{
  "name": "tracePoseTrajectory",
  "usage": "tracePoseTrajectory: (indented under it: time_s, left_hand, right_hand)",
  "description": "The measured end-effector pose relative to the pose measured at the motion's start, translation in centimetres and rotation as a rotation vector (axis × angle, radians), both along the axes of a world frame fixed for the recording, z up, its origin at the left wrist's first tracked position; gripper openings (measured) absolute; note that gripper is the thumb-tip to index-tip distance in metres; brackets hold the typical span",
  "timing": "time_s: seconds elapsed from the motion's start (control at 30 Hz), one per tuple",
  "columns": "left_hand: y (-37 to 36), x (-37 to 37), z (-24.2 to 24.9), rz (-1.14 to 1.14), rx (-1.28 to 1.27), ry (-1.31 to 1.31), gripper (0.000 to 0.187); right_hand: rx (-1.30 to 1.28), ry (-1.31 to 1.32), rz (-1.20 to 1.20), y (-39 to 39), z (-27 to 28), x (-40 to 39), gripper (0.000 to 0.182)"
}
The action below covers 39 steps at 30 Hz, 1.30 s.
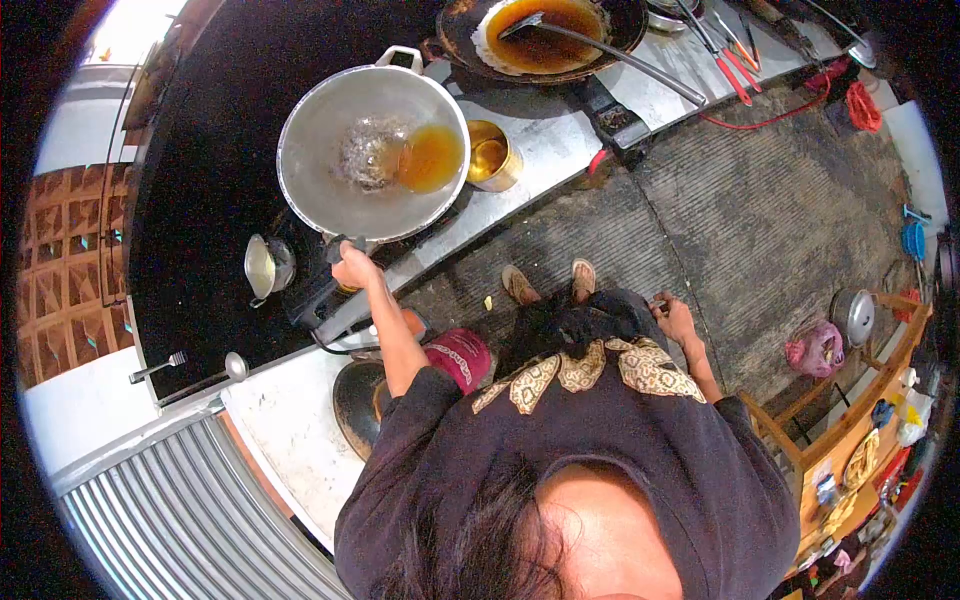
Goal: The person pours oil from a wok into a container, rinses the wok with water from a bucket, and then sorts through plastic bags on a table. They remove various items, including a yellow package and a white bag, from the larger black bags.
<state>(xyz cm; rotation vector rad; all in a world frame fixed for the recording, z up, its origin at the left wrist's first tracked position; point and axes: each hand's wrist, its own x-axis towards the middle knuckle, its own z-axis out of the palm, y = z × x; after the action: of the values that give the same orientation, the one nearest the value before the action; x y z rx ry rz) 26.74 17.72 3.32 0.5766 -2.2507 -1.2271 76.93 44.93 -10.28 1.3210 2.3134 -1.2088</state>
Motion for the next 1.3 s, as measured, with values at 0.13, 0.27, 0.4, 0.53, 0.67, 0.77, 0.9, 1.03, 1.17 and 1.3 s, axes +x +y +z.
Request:
tracePoseTrajectory:
  time_s: [0.13,0.27,0.4,0.53,0.67,0.77,0.9,1.03,1.17,1.3]
  left_hand:
    - [0.3,0.1,0.3,-0.018,-0.012,-0.005,0.032]
    - [-0.2,-0.4,-0.7,-0.004,-0.042,-0.004,0.040]
    - [-0.2,-0.4,-0.9,0.000,-0.034,0.009,0.042]
    - [0.7,0.6,0.2,-0.011,-0.018,0.030,0.032]
    - [0.7,0.6,0.1,-0.018,-0.002,0.017,0.036]
    - [1.0,1.0,0.5,-0.004,-0.022,-0.007,0.038]
    - [1.9,1.9,1.5,-0.023,-0.017,0.058,0.033]
    - [1.5,1.4,0.6,0.025,-0.092,0.067,0.034]
    - [1.0,1.0,-0.1,0.001,-0.087,0.082,0.040]
    - [0.9,1.0,-0.4,0.025,-0.156,0.073,0.043]
  right_hand:
    - [-0.030,-0.045,0.008,0.1,-0.2,-0.1,0.034]
    - [-0.008,-0.021,0.010,0.0,-0.5,0.2,0.035]
    - [-0.046,-0.019,-0.006,0.2,0.2,-0.2,0.035]
    - [0.013,0.009,0.044,0.5,-1.7,0.9,0.034]
    - [0.015,-0.022,0.039,0.8,-1.9,0.9,0.033]
    - [0.021,-0.019,0.033,0.9,-1.8,0.8,0.033]
    - [0.023,-0.006,0.039,1.1,-1.7,0.8,0.031]
    - [0.030,0.010,0.057,1.3,-3.2,1.5,0.028]
    - [0.037,0.033,0.107,1.5,-3.7,2.0,0.023]
    - [0.027,0.060,0.067,1.4,-4.3,2.3,0.021]
